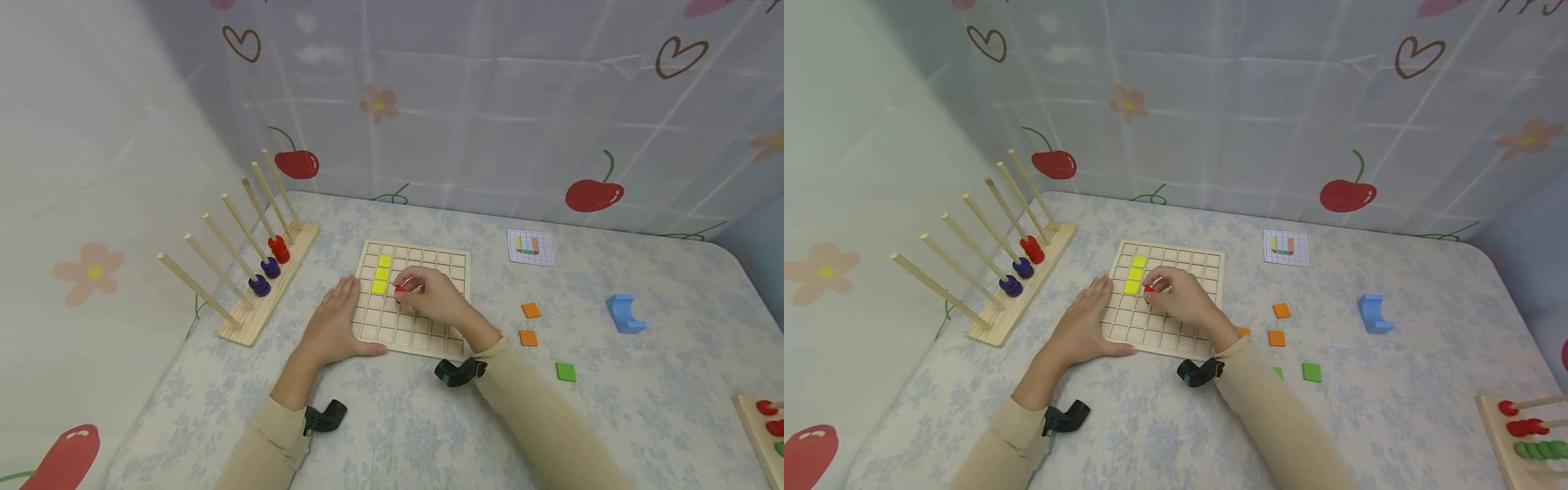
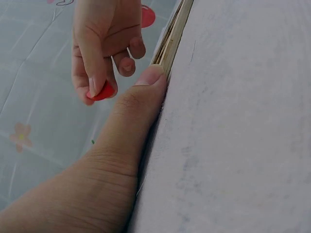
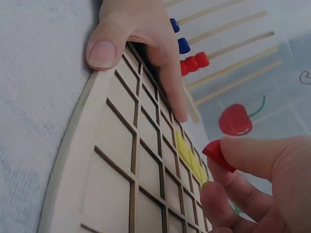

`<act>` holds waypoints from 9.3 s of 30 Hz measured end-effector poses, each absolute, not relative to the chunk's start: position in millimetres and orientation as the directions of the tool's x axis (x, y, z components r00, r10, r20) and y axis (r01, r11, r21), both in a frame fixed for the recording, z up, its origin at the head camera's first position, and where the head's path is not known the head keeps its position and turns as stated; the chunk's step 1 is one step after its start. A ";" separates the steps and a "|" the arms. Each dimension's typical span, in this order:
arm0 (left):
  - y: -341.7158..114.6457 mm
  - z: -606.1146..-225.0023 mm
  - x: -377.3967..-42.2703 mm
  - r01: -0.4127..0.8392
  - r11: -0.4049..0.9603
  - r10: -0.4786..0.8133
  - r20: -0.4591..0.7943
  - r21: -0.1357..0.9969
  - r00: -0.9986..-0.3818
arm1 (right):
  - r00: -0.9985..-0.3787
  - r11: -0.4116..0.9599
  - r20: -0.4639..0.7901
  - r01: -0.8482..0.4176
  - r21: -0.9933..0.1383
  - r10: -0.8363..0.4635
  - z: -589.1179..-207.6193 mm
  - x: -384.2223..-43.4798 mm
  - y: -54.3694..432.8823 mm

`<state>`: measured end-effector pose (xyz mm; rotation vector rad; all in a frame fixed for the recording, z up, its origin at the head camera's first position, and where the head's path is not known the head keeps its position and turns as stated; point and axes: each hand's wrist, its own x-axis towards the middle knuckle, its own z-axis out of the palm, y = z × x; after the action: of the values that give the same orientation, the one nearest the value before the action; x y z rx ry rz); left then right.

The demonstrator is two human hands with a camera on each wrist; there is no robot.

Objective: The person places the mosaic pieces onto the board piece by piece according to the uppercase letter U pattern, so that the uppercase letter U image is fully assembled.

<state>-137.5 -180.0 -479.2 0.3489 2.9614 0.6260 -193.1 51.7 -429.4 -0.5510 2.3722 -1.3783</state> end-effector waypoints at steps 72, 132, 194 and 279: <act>-178.6 -476.4 -135.7 0.196 0.891 0.236 -0.049 0.410 -0.971 | -0.858 0.590 0.001 -0.354 -0.726 -0.513 -403.6 -155.0 84.9; -180.3 -480.6 -136.2 0.207 0.892 0.240 -0.033 0.402 -0.970 | -0.908 0.774 -0.129 -0.259 -0.578 -0.400 -431.0 -79.7 238.6; -179.1 -478.1 -136.1 0.198 0.899 0.240 -0.061 0.390 -0.969 | -0.916 0.645 -0.112 -0.180 -0.742 -0.384 -436.3 -187.2 32.7; -179.0 -476.2 -134.2 0.197 0.890 0.235 -0.045 0.411 -0.971 | -0.973 0.801 -0.023 -0.176 -0.573 -0.231 -426.4 -79.7 289.6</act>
<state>-134.2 -179.0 -476.2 0.3393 2.9624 0.6293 -79.7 289.6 -426.4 -0.3278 2.8935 -0.9065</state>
